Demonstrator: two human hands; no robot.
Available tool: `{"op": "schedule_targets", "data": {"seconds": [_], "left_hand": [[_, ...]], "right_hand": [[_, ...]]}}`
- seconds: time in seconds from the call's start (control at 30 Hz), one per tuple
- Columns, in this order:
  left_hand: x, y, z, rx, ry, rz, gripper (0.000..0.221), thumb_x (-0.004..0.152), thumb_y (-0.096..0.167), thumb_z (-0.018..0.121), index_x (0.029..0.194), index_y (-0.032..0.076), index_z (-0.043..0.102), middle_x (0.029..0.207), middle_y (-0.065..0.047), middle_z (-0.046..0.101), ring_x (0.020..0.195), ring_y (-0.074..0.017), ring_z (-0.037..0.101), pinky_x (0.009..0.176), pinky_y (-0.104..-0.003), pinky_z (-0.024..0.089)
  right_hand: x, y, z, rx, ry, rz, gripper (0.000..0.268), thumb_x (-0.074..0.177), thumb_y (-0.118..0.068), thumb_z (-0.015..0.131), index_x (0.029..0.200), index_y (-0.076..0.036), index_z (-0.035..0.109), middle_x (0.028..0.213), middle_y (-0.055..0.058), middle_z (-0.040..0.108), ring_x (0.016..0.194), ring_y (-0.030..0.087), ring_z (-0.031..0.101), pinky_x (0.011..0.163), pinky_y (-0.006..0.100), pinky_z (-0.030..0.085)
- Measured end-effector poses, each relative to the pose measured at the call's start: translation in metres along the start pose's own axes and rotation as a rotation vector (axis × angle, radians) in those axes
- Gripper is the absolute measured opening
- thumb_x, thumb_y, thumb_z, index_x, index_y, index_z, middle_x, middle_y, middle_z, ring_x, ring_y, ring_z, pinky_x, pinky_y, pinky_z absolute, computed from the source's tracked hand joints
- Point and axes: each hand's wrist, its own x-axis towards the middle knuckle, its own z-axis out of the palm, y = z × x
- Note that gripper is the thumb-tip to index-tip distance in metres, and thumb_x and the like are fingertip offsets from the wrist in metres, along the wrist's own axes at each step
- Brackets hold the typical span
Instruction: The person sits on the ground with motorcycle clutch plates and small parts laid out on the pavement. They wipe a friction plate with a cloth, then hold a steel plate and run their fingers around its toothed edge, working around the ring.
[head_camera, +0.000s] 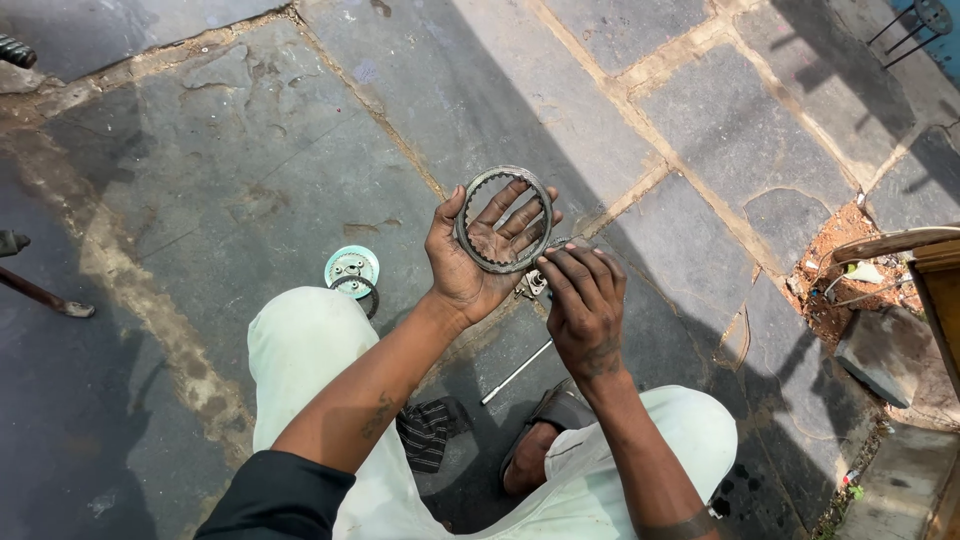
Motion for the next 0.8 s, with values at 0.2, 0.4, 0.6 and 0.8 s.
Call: {"op": "schedule_targets", "data": {"seconds": [0.2, 0.4, 0.6, 0.8], "left_hand": [[0.004, 0.003, 0.003, 0.037, -0.029, 0.018, 0.080, 0.093, 0.070, 0.044, 0.150, 0.015, 0.049, 0.146, -0.024, 0.053, 0.135, -0.0412, 0.053, 0.110, -0.056, 0.050], [-0.011, -0.005, 0.017, 0.029, -0.052, -0.035, 0.078, 0.093, 0.076, 0.042, 0.149, 0.023, 0.049, 0.146, -0.029, 0.051, 0.134, -0.0435, 0.054, 0.111, -0.056, 0.050], [-0.031, -0.020, 0.037, 0.109, -0.026, -0.007, 0.081, 0.092, 0.075, 0.041, 0.153, 0.022, 0.043, 0.142, -0.029, 0.052, 0.133, -0.0453, 0.052, 0.112, -0.056, 0.048], [-0.043, -0.025, 0.052, 0.171, 0.017, 0.029, 0.089, 0.091, 0.075, 0.039, 0.160, 0.019, 0.030, 0.138, -0.032, 0.053, 0.133, -0.0440, 0.053, 0.115, -0.057, 0.045]], "right_hand": [[0.000, -0.006, 0.002, 0.018, 0.016, -0.122, 0.031, 0.093, -0.001, 0.070, 0.121, -0.015, 0.073, 0.125, -0.001, 0.071, 0.127, 0.020, 0.059, 0.118, 0.045, 0.039], [0.000, -0.007, -0.015, 0.059, 0.174, -0.082, 0.031, 0.093, -0.002, 0.071, 0.120, -0.016, 0.073, 0.124, 0.001, 0.070, 0.127, 0.023, 0.059, 0.113, 0.044, 0.043], [-0.001, -0.018, -0.034, 0.184, 0.122, -0.165, 0.038, 0.088, 0.000, 0.071, 0.123, -0.016, 0.073, 0.124, 0.004, 0.069, 0.123, 0.026, 0.062, 0.106, 0.040, 0.054], [0.005, -0.025, -0.052, 0.222, 0.158, -0.255, 0.042, 0.085, 0.001, 0.073, 0.124, -0.014, 0.070, 0.120, 0.006, 0.068, 0.116, 0.026, 0.063, 0.104, 0.046, 0.052]]}}
